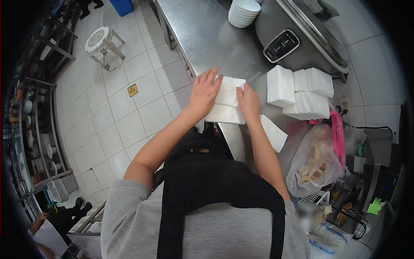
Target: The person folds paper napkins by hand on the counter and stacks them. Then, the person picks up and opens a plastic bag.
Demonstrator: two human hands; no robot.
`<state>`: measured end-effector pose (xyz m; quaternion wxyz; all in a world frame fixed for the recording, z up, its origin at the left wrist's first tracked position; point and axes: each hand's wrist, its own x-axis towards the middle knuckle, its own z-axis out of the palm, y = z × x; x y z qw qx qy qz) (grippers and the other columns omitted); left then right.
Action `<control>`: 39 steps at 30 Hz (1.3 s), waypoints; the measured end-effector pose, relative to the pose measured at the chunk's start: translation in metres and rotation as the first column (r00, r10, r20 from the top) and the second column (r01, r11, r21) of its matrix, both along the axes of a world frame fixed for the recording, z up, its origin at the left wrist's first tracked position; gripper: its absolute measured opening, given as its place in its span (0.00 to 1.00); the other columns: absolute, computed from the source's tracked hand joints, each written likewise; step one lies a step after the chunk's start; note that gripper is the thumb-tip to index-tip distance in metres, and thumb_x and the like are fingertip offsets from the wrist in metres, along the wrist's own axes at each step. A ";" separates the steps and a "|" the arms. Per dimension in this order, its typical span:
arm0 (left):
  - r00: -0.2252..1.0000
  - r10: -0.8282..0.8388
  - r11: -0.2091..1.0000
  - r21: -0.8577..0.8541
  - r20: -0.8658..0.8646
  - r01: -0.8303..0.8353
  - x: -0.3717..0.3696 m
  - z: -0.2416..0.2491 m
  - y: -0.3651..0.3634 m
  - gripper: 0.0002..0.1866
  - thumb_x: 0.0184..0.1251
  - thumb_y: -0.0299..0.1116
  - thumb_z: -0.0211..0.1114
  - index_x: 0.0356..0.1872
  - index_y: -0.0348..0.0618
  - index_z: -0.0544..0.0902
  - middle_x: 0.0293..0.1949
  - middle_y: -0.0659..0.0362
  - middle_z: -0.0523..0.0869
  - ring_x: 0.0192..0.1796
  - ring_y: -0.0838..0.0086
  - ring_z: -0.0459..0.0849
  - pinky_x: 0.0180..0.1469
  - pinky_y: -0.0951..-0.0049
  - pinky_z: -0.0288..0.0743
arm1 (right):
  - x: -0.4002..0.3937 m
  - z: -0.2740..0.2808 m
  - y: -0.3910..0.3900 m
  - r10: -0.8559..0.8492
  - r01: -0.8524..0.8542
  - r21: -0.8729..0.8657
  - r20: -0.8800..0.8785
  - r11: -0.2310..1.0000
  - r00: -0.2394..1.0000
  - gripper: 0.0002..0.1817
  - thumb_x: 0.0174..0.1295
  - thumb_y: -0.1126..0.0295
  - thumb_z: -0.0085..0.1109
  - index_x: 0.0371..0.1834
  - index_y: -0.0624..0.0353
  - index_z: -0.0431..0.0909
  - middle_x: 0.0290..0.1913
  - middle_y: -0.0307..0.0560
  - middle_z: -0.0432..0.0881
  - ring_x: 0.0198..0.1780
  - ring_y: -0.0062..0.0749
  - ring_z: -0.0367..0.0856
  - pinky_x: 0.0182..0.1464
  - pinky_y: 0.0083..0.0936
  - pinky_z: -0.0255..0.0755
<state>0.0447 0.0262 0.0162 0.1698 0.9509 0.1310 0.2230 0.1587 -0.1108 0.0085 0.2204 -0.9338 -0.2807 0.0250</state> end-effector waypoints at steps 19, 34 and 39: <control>0.869 -0.424 0.866 0.166 -0.256 0.472 -0.013 -0.012 -0.016 0.38 0.68 0.56 0.46 0.72 0.44 0.54 0.74 0.56 0.55 0.76 0.63 0.49 0.69 0.37 0.42 | -0.034 0.000 -0.050 0.454 -0.454 0.011 0.042 0.891 0.890 0.28 0.67 0.60 0.47 0.65 0.66 0.63 0.70 0.56 0.60 0.72 0.48 0.56 0.69 0.49 0.52; 0.972 0.235 -0.469 -0.874 0.015 0.126 -0.041 0.038 -0.029 0.31 0.65 0.27 0.56 0.69 0.42 0.56 0.48 0.53 0.79 0.54 0.69 0.78 0.52 0.66 0.76 | -0.056 0.035 -0.044 0.342 -0.465 0.251 0.410 0.849 0.846 0.15 0.48 0.78 0.58 0.41 0.59 0.81 0.48 0.44 0.81 0.51 0.40 0.76 0.55 0.35 0.66; 0.984 0.035 -0.107 -0.978 0.177 0.180 -0.005 0.037 -0.060 0.42 0.58 0.17 0.56 0.74 0.48 0.48 0.50 0.51 0.78 0.52 0.70 0.78 0.55 0.71 0.72 | -0.055 0.034 -0.105 0.061 0.125 0.746 -0.217 0.654 0.974 0.20 0.60 0.75 0.55 0.57 0.62 0.70 0.51 0.49 0.79 0.59 0.36 0.72 0.61 0.34 0.64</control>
